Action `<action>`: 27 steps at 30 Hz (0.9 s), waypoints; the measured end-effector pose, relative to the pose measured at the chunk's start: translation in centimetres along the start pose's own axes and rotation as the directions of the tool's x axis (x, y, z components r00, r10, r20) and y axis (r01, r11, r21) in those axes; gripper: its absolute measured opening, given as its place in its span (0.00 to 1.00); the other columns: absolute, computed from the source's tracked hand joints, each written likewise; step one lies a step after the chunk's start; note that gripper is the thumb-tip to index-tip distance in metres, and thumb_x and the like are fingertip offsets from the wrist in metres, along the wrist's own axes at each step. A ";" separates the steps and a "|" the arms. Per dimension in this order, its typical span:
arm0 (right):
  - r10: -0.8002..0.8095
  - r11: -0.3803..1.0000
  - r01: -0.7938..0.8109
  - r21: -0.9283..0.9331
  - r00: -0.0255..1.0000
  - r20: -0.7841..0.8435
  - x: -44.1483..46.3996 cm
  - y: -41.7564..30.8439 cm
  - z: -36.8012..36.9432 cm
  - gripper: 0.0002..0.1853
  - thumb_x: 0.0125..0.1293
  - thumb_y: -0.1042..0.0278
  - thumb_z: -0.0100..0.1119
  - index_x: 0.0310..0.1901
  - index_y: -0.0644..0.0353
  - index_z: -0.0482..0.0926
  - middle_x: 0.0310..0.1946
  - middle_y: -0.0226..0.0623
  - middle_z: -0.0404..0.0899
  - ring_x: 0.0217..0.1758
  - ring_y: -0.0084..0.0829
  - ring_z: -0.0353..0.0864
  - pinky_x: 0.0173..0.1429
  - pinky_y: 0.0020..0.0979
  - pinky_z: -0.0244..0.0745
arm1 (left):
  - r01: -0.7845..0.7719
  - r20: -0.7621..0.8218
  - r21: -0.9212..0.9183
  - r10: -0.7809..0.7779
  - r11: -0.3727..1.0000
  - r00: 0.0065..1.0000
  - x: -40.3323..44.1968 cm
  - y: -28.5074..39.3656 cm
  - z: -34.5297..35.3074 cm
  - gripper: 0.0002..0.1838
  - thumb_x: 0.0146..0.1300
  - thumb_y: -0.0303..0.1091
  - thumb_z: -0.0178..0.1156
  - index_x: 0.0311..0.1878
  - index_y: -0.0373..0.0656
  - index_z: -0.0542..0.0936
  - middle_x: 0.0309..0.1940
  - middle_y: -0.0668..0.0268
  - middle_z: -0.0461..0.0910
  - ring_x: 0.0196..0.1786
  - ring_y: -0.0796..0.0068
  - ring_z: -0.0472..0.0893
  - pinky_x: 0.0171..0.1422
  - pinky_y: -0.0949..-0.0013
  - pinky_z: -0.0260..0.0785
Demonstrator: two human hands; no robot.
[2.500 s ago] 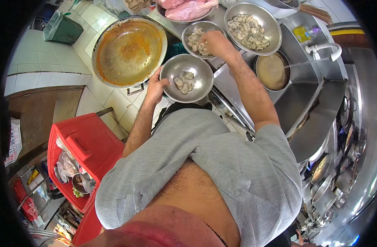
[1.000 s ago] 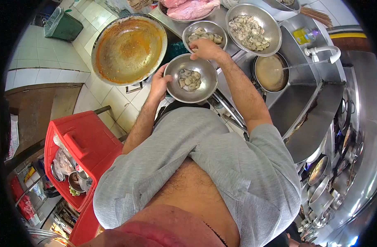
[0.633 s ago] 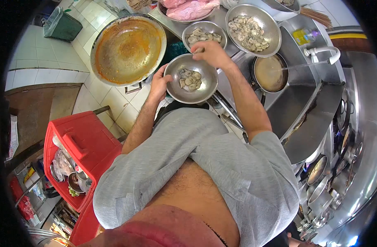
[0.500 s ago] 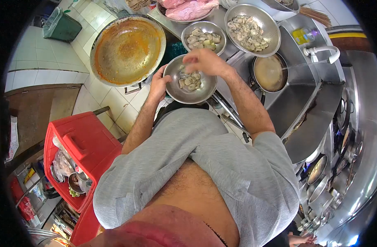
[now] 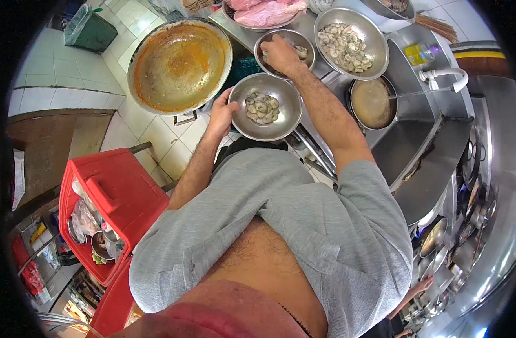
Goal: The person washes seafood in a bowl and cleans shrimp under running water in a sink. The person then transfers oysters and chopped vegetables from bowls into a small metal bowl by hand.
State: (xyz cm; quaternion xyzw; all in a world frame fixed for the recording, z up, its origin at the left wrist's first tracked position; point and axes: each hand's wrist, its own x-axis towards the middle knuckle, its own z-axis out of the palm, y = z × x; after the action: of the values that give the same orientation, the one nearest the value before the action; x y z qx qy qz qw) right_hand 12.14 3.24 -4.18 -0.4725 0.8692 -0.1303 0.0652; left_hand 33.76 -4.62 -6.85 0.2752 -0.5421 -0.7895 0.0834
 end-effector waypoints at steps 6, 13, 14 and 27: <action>0.148 0.940 -0.056 0.336 0.955 -0.256 0.2 2.1 0.3 0.09 0.50 0.74 0.56 0.35 0.56 0.79 0.23 0.39 0.76 0.28 0.32 0.76 0.37 0.31 0.70 | 0.003 0.007 -0.047 -0.002 0.999 1.000 -0.1 0.1 -0.1 0.27 0.44 0.18 0.49 0.54 0.35 0.69 0.45 0.60 0.75 0.47 0.71 0.74 0.53 0.72 0.64; 0.094 0.669 -0.135 0.731 0.991 0.096 -5.1 -1.8 -5.8 0.14 0.46 0.77 0.58 0.38 0.64 0.78 0.25 0.30 0.76 0.27 0.20 0.73 0.35 0.20 0.68 | 0.004 0.008 -0.053 -0.003 0.999 1.000 0.3 -0.1 -0.3 0.28 0.43 0.18 0.49 0.54 0.35 0.69 0.45 0.60 0.75 0.47 0.71 0.73 0.54 0.72 0.63; -0.020 0.746 -0.041 0.664 0.996 0.083 -6.1 -2.6 -5.6 0.15 0.45 0.74 0.59 0.38 0.62 0.78 0.28 0.34 0.76 0.30 0.24 0.75 0.38 0.24 0.70 | 0.010 0.006 -0.052 -0.010 0.999 1.000 0.3 -0.2 -0.3 0.28 0.43 0.18 0.49 0.54 0.35 0.69 0.45 0.60 0.75 0.47 0.70 0.73 0.54 0.72 0.63; 0.063 0.997 -0.062 0.043 0.998 -0.022 0.1 2.0 -0.1 0.12 0.46 0.70 0.56 0.35 0.54 0.80 0.31 0.45 0.78 0.39 0.44 0.77 0.44 0.38 0.71 | 0.014 -0.005 -0.028 -0.014 1.000 1.000 -0.4 0.4 0.0 0.28 0.43 0.18 0.48 0.53 0.34 0.69 0.44 0.60 0.75 0.47 0.71 0.73 0.53 0.73 0.64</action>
State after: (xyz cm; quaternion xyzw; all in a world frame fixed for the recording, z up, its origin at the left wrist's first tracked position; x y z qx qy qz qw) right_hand 10.47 4.22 -4.68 -0.4421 0.8813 -0.1520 0.0692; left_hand 33.98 -4.62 -6.34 0.2799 -0.5290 -0.7968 0.0833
